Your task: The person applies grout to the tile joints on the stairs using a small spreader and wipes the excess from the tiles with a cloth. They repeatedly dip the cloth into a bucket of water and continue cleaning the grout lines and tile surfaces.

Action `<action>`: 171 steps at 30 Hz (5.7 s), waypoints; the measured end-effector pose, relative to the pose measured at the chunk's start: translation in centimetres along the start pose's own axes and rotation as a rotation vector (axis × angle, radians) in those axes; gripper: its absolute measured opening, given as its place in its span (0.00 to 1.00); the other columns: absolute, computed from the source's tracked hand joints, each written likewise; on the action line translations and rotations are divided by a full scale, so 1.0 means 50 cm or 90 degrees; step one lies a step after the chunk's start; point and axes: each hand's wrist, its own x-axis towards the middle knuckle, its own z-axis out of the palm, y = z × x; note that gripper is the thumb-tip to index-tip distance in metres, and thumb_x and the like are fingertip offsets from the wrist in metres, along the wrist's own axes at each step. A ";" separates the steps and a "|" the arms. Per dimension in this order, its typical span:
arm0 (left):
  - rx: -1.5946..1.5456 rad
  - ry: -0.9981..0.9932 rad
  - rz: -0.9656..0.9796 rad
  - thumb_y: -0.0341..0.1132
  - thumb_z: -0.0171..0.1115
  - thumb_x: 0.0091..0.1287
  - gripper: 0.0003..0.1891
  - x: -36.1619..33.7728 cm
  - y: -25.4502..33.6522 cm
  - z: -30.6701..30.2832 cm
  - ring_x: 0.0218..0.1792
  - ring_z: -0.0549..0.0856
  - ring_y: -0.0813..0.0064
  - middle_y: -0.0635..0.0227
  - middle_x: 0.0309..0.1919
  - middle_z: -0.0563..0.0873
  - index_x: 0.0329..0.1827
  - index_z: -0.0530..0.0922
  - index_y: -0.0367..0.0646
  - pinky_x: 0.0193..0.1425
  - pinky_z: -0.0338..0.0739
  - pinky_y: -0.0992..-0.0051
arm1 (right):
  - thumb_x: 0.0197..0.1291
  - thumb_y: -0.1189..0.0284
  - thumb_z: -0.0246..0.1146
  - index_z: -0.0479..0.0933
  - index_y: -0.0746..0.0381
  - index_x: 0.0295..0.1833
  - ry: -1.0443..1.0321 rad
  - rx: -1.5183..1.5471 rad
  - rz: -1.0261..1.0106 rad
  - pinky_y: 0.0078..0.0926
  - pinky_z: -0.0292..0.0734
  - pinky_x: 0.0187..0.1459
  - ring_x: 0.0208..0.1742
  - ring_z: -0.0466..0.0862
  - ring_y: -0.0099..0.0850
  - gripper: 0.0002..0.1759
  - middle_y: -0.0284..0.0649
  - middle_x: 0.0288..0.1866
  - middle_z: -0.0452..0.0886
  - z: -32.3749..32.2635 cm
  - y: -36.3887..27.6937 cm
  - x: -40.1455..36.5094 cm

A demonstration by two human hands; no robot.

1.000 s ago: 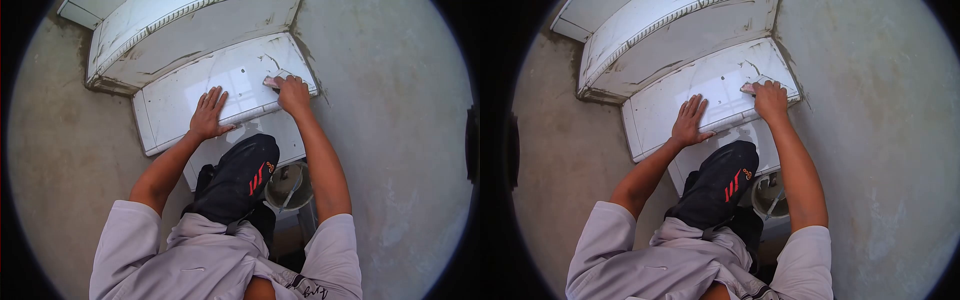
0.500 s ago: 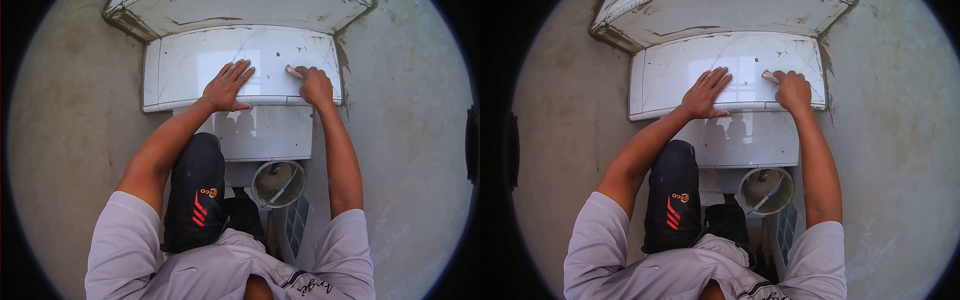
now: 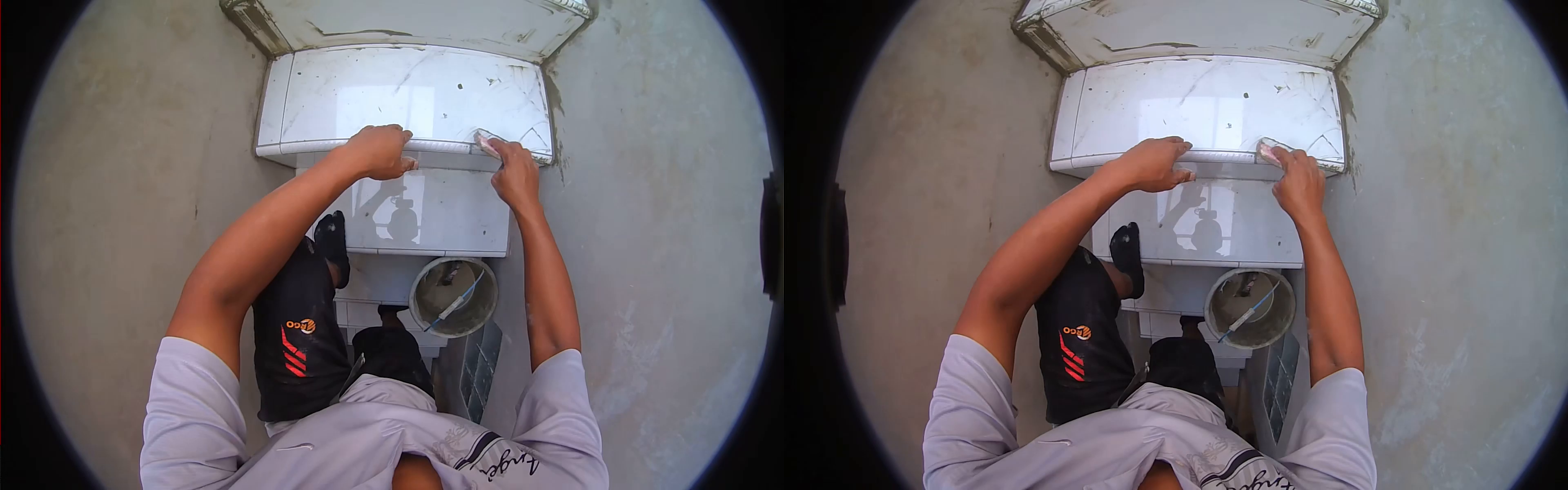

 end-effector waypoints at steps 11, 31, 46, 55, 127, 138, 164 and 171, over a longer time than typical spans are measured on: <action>-0.233 -0.016 -0.078 0.53 0.66 0.72 0.35 -0.291 0.080 0.016 0.62 0.84 0.47 0.44 0.60 0.85 0.74 0.74 0.36 0.66 0.78 0.56 | 0.52 0.80 0.63 0.82 0.49 0.65 0.001 0.051 0.010 0.50 0.75 0.61 0.60 0.80 0.48 0.32 0.42 0.57 0.82 0.037 -0.035 -0.014; -0.169 -0.070 0.030 0.49 0.68 0.71 0.34 -0.255 0.166 0.034 0.64 0.82 0.44 0.47 0.67 0.80 0.76 0.72 0.41 0.68 0.77 0.55 | 0.67 0.82 0.54 0.73 0.66 0.62 0.410 1.177 0.663 0.59 0.82 0.60 0.56 0.82 0.45 0.19 0.48 0.54 0.79 0.156 0.052 -0.054; -0.151 -0.089 0.056 0.50 0.69 0.70 0.35 -0.240 0.179 0.037 0.65 0.81 0.44 0.47 0.67 0.80 0.75 0.73 0.41 0.68 0.77 0.55 | 0.57 0.85 0.60 0.72 0.67 0.71 0.467 0.554 0.383 0.34 0.76 0.63 0.59 0.84 0.46 0.33 0.50 0.62 0.81 0.180 0.126 -0.091; -0.135 -0.092 0.054 0.48 0.69 0.70 0.34 -0.251 0.155 0.052 0.65 0.80 0.44 0.48 0.68 0.80 0.76 0.72 0.43 0.69 0.76 0.55 | 0.58 0.87 0.58 0.73 0.69 0.68 0.605 0.787 0.427 0.29 0.74 0.62 0.57 0.82 0.34 0.29 0.44 0.59 0.82 0.259 0.068 0.004; -0.121 -0.079 0.099 0.46 0.69 0.71 0.33 -0.223 0.188 0.050 0.63 0.81 0.43 0.46 0.66 0.81 0.76 0.72 0.42 0.67 0.78 0.55 | 0.70 0.79 0.63 0.66 0.63 0.78 0.437 1.008 0.449 0.36 0.87 0.47 0.47 0.82 0.28 0.32 0.39 0.51 0.79 0.144 0.078 -0.072; -0.143 -0.095 0.081 0.46 0.69 0.71 0.33 -0.219 0.188 0.034 0.63 0.82 0.44 0.48 0.66 0.81 0.76 0.72 0.43 0.66 0.78 0.55 | 0.57 0.65 0.71 0.74 0.61 0.75 0.341 0.292 0.418 0.45 0.75 0.65 0.60 0.79 0.51 0.38 0.55 0.57 0.78 0.078 0.054 -0.074; -0.124 -0.108 0.079 0.45 0.69 0.71 0.33 -0.219 0.192 0.044 0.63 0.81 0.44 0.48 0.67 0.80 0.76 0.72 0.42 0.67 0.78 0.55 | 0.65 0.78 0.65 0.73 0.60 0.73 0.382 1.065 0.496 0.35 0.81 0.53 0.47 0.81 0.30 0.29 0.35 0.51 0.82 0.207 0.123 -0.103; -0.124 -0.111 0.078 0.43 0.67 0.72 0.31 -0.218 0.195 0.044 0.64 0.81 0.43 0.47 0.67 0.80 0.76 0.72 0.42 0.67 0.78 0.54 | 0.64 0.77 0.63 0.74 0.60 0.72 0.514 0.904 0.407 0.38 0.78 0.58 0.52 0.79 0.34 0.29 0.40 0.56 0.77 0.120 0.060 -0.023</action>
